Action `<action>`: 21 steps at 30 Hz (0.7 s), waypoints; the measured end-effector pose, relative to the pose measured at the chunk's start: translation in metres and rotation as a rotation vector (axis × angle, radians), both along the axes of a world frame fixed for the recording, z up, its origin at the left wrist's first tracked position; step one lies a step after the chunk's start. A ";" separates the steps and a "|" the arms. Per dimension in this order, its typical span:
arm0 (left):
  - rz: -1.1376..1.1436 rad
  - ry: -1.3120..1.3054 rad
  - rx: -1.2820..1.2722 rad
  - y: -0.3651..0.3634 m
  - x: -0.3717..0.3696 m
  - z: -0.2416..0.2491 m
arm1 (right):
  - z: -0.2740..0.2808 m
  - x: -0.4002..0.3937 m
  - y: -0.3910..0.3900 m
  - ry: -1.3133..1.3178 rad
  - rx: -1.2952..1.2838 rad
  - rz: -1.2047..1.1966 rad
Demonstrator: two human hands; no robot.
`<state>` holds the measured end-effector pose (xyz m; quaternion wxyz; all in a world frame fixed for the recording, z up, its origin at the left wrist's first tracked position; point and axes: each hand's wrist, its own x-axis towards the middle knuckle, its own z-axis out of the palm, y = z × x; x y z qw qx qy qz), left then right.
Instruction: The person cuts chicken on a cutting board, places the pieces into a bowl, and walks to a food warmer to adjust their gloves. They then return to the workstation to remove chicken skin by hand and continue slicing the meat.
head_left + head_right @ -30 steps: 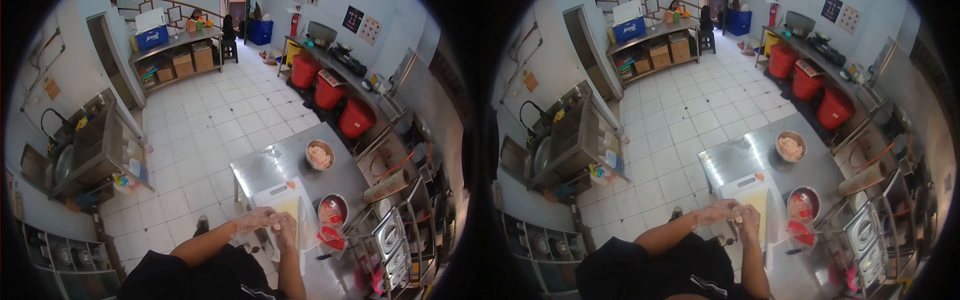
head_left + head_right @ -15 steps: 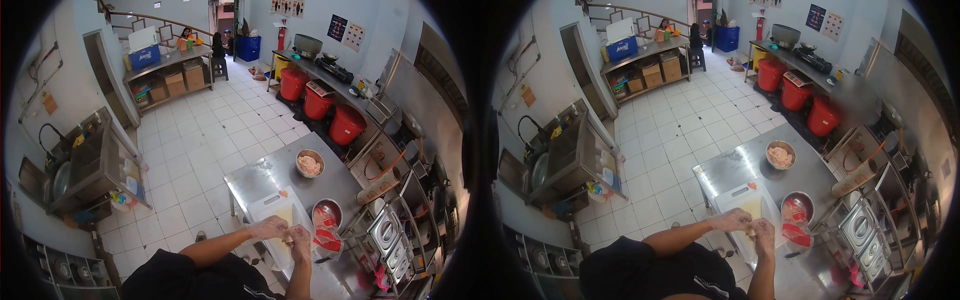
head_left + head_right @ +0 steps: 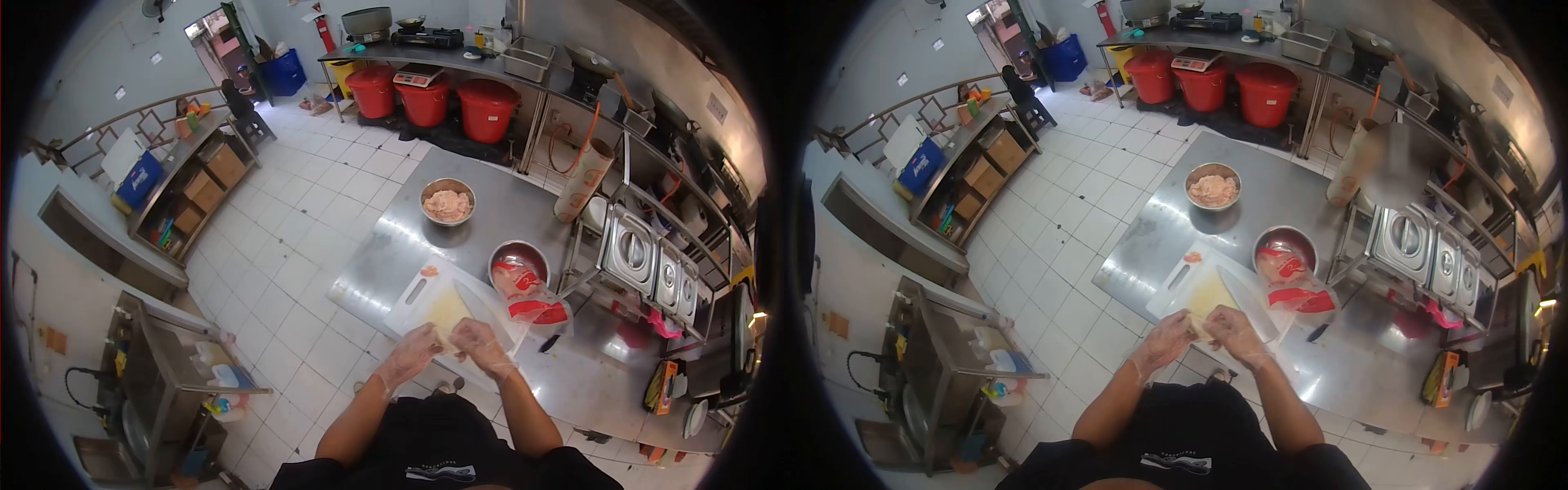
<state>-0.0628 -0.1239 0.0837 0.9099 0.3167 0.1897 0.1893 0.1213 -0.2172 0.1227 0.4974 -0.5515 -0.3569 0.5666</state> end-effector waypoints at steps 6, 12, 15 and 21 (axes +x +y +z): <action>0.186 0.002 -0.096 0.004 -0.013 -0.025 | -0.018 -0.016 0.003 -0.006 -0.023 0.069; 0.417 0.214 0.098 0.018 -0.010 -0.031 | -0.014 -0.020 0.023 -0.009 0.016 -0.020; 0.344 0.518 0.423 0.024 -0.014 -0.027 | -0.017 -0.025 0.017 0.046 0.087 -0.137; 0.337 0.426 0.565 0.019 -0.015 0.014 | -0.017 -0.018 0.012 0.256 0.030 -0.068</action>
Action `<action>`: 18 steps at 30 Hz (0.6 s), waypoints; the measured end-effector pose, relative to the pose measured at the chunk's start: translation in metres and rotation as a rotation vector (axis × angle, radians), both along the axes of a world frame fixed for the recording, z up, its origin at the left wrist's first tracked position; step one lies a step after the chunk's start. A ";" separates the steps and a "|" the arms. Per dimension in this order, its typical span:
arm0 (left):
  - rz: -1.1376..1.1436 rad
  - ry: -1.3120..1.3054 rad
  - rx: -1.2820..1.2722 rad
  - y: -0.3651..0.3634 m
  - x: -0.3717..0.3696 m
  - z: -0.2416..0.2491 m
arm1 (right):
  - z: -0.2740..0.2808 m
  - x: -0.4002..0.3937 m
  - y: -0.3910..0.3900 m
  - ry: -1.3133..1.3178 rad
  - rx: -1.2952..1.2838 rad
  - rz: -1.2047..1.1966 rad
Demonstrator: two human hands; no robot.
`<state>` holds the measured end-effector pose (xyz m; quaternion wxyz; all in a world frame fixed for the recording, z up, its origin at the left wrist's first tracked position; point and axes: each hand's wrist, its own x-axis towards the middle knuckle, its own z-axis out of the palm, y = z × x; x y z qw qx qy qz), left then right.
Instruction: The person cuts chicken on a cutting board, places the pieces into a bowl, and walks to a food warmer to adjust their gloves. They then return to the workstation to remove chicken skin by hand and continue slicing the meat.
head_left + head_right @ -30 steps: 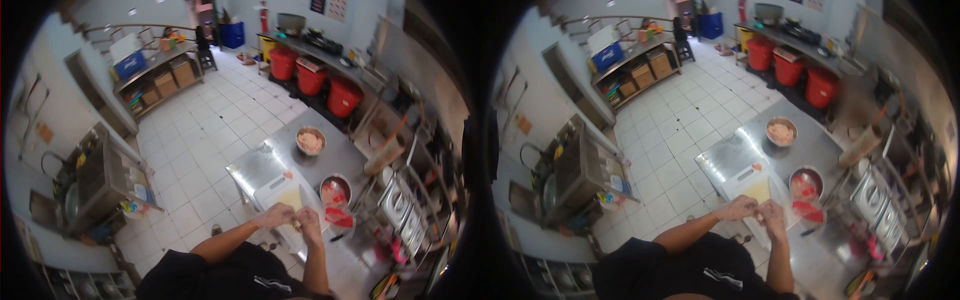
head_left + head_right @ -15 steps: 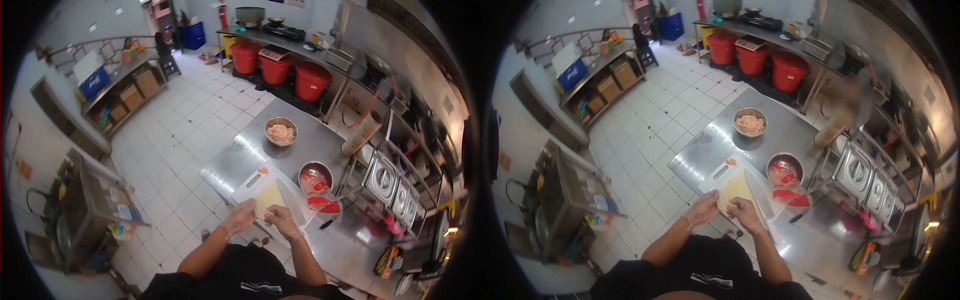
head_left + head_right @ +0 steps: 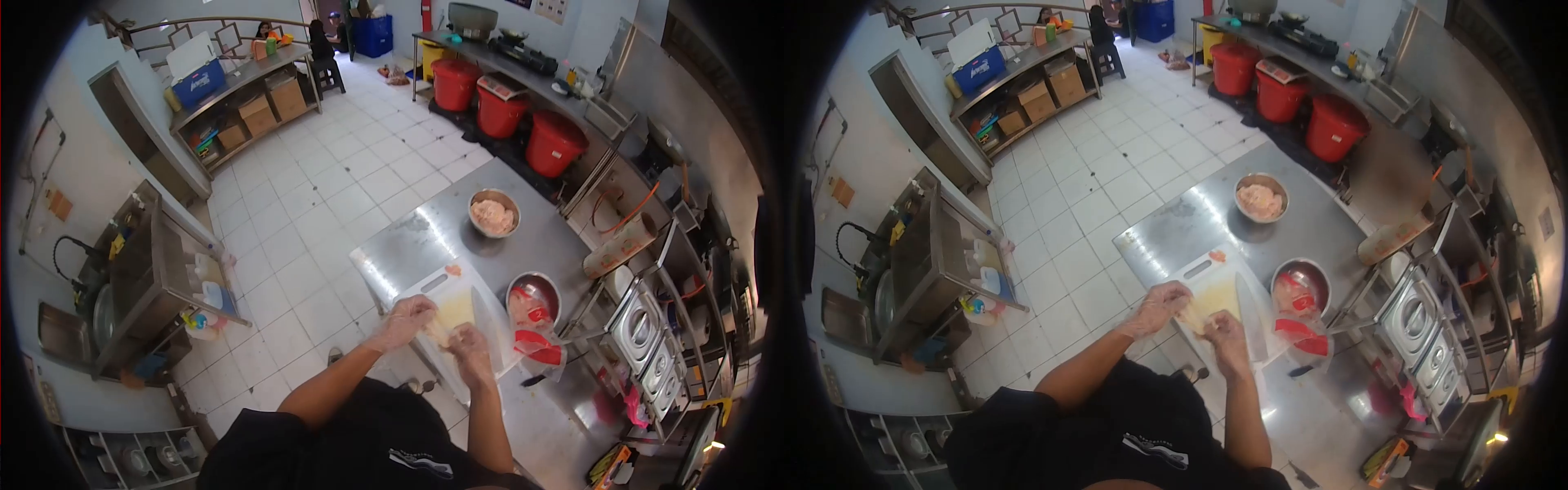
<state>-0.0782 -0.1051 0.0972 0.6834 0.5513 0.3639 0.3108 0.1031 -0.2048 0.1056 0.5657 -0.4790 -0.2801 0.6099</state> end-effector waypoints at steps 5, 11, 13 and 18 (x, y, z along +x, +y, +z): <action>-0.107 0.004 0.227 0.013 0.017 0.004 | -0.037 0.020 -0.002 -0.073 0.028 0.007; -0.255 0.142 0.240 0.021 0.034 0.054 | -0.045 0.042 -0.007 -0.377 -0.037 -0.095; -0.406 0.242 0.217 0.017 0.037 0.077 | -0.025 0.033 -0.012 -0.684 0.247 -0.189; -0.619 0.390 0.426 0.030 0.063 0.103 | 0.019 0.020 0.009 -0.399 0.131 -0.048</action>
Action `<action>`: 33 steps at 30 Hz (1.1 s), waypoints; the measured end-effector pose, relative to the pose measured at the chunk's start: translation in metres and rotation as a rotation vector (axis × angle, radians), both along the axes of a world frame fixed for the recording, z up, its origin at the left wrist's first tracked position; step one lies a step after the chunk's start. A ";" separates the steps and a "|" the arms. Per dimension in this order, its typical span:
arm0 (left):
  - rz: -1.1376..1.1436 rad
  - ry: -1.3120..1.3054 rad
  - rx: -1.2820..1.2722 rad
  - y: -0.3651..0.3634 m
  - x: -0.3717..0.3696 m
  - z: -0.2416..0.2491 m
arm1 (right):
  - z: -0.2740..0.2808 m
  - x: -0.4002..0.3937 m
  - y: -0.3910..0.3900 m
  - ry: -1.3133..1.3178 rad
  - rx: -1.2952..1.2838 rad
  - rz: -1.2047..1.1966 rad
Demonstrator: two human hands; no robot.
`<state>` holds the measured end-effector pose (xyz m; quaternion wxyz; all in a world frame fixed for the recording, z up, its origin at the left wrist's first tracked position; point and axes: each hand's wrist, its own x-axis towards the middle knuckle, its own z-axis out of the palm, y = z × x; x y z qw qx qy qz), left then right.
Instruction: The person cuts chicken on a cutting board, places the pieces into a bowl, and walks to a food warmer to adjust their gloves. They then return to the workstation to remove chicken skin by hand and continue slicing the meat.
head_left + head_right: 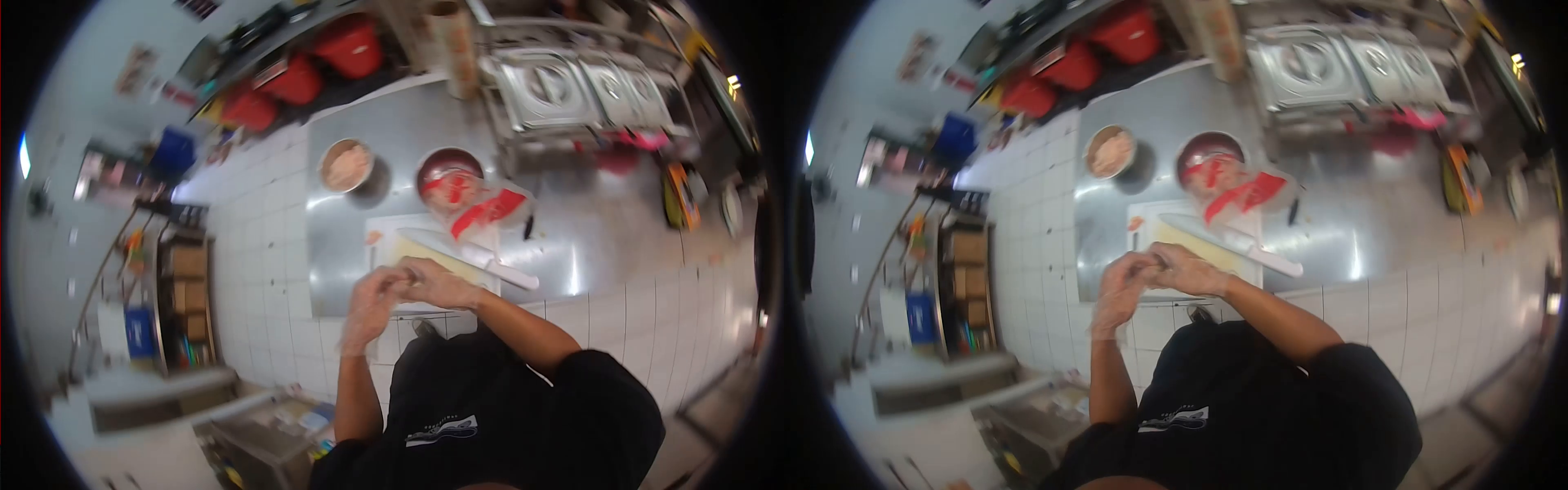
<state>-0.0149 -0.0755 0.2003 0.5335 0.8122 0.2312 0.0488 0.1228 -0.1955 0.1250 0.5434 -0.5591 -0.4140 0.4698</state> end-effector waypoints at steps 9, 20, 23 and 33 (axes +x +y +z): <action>0.140 0.014 -0.040 0.107 -0.024 -0.022 | 0.029 0.018 0.050 0.431 -0.029 -0.351; 0.467 -0.093 -0.171 0.252 -0.123 -0.077 | 0.134 0.168 0.118 -1.964 -0.455 -1.021; 0.427 -0.141 -0.252 0.254 -0.134 -0.095 | -0.009 0.040 0.206 -2.102 -0.601 -0.057; 0.293 -0.070 -0.292 0.270 -0.138 -0.114 | -0.039 -0.135 0.118 -0.914 -0.416 -0.228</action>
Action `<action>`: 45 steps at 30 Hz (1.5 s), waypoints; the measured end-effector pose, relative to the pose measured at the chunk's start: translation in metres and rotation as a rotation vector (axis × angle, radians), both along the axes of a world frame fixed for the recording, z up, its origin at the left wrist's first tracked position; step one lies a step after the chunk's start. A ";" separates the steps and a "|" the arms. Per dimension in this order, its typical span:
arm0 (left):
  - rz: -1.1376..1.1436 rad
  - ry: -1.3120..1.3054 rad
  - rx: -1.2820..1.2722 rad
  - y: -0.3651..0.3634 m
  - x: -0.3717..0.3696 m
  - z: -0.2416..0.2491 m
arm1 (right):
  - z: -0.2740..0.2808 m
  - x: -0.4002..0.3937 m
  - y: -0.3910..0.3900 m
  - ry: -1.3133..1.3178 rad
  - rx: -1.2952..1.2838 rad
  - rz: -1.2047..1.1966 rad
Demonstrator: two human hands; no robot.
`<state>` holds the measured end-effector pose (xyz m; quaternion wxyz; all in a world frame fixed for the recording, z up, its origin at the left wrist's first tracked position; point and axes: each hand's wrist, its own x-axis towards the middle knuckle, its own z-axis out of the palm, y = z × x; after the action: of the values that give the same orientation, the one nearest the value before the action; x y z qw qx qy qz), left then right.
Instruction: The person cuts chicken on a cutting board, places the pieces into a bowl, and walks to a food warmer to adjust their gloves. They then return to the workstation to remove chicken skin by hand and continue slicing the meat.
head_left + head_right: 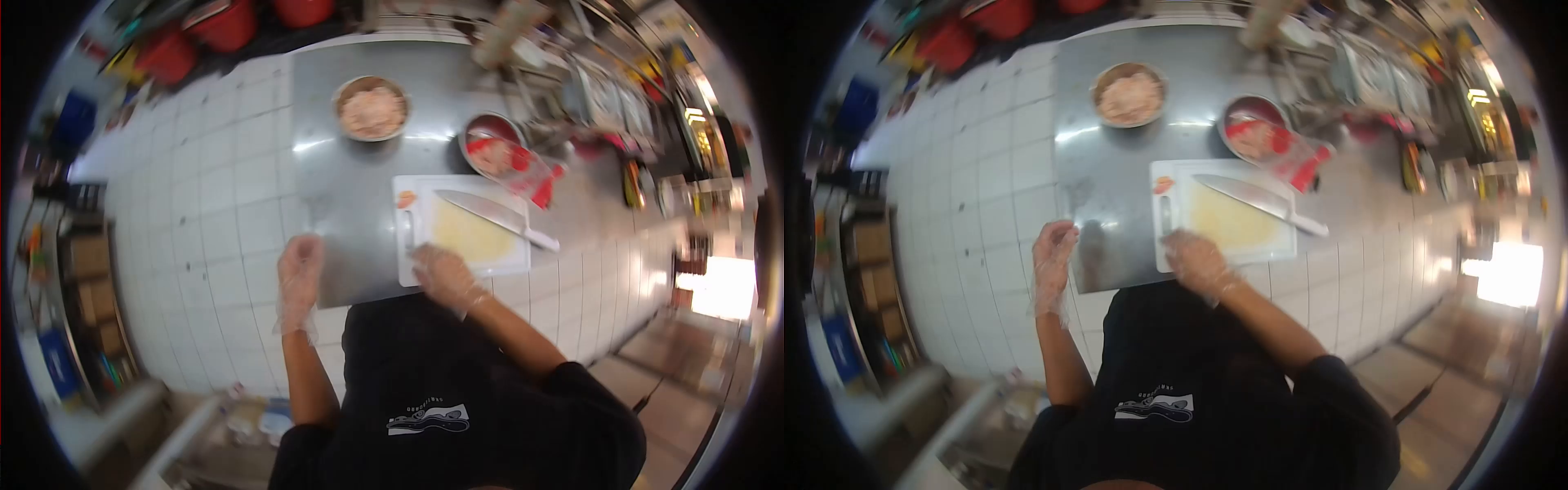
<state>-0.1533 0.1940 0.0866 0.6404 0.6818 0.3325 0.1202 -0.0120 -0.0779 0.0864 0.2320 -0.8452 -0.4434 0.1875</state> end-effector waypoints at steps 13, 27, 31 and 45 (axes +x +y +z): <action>-0.270 0.060 0.108 -0.044 0.100 0.029 | 0.072 0.165 -0.154 -0.330 0.317 -0.682; 0.039 0.167 0.152 -0.174 0.068 0.031 | -0.032 0.285 -0.054 -0.318 -0.265 0.121; 0.079 0.239 0.214 -0.219 0.053 0.038 | -0.060 0.294 -0.043 -0.314 -0.196 0.186; 0.339 0.255 0.145 -0.281 0.053 0.076 | -0.076 0.315 -0.093 -0.193 -0.115 0.320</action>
<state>-0.1000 -0.0873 0.1626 0.5134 0.6701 0.5109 0.1624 0.3034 -0.1709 0.0100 0.1073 -0.7899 -0.5807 0.1651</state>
